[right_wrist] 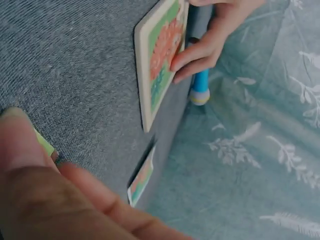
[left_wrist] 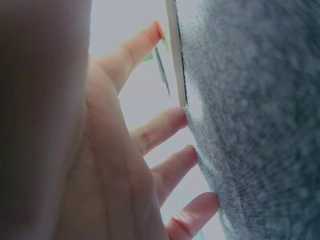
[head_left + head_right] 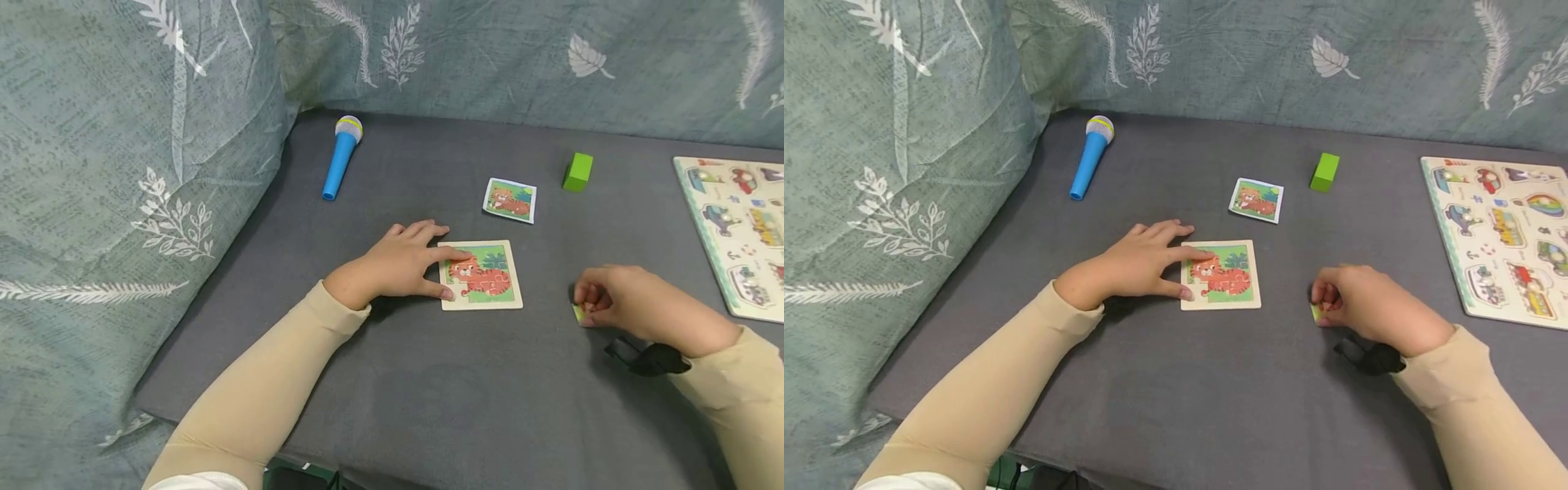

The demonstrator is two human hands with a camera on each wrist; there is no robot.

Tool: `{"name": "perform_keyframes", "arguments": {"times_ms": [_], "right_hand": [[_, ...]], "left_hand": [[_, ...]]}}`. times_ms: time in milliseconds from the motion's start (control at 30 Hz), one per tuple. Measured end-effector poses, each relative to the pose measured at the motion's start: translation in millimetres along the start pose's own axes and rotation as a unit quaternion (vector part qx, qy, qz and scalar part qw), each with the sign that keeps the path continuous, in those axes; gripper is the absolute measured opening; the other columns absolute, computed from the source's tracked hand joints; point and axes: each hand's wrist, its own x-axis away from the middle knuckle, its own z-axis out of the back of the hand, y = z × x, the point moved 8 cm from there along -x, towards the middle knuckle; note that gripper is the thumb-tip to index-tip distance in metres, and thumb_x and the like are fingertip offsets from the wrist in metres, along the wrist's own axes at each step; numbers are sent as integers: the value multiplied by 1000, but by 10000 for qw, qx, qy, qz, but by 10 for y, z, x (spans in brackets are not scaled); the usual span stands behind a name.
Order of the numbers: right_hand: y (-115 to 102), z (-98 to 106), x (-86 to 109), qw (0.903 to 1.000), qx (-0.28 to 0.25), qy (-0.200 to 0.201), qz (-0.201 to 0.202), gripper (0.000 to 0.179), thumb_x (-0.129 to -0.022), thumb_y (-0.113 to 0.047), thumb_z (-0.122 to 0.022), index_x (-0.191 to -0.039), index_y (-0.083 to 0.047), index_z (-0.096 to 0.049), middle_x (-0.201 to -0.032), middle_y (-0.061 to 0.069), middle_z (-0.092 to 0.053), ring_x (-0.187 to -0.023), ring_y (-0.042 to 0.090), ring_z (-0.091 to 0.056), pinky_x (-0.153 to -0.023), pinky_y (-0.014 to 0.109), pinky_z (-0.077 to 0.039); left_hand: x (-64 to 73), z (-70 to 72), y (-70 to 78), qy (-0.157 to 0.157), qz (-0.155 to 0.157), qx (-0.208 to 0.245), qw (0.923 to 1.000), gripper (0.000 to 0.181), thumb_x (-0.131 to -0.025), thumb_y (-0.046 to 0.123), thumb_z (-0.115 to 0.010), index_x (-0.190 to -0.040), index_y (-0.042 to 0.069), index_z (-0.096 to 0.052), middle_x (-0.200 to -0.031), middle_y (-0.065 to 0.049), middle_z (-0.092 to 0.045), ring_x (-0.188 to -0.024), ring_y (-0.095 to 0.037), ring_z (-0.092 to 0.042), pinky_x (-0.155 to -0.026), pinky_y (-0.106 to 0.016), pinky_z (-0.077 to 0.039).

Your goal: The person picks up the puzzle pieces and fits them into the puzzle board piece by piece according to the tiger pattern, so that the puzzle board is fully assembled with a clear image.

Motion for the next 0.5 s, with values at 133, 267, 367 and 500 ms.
{"name": "perform_keyframes", "arguments": {"times_ms": [133, 267, 367, 500], "right_hand": [[-29, -27, -39, 9997, -138, -175, -18, 26, -79, -5, -91, -89, -12, -67, -74, -11, -56, -67, 7, -53, -62, 29, -45], [-247, 38, -122, 9993, 12, -42, 359, 24, -80, -6, -91, -80, -19, -71, -75, -11, -54, -68, 7, -50, -61, 28, -43], [-561, 124, -270, 9969, -56, 336, 703, 21, -81, -4, -90, -82, -21, -77, -81, -11, -61, -71, 6, -55, -63, 29, -48], [-918, 71, -550, 9935, -839, 223, 738, 17, -87, 1, -84, -95, -13, -81, -86, -6, -72, -74, 11, -66, -68, 32, -55]], "left_hand": [[-6, -9, -5, -27, 20, -13, 10000, 75, -96, 67, -63, -162, 44, -38, -171, -6, -23, -158, -29, -14, -119, -53, -22], [-25, -19, 10, -69, -20, -10, 10000, 70, -99, 66, -59, -162, 45, -36, -172, -6, -22, -159, -29, -14, -119, -54, -21], [-22, 2, 6, -23, -33, -31, 10000, 60, -105, 59, -52, -162, 46, -37, -172, -5, -23, -159, -29, -15, -120, -54, -21], [-15, 1, 5, -15, -8, -137, 9999, 52, -110, 51, -44, -161, 46, -37, -172, -4, -23, -159, -27, -16, -120, -54, -22]]}}
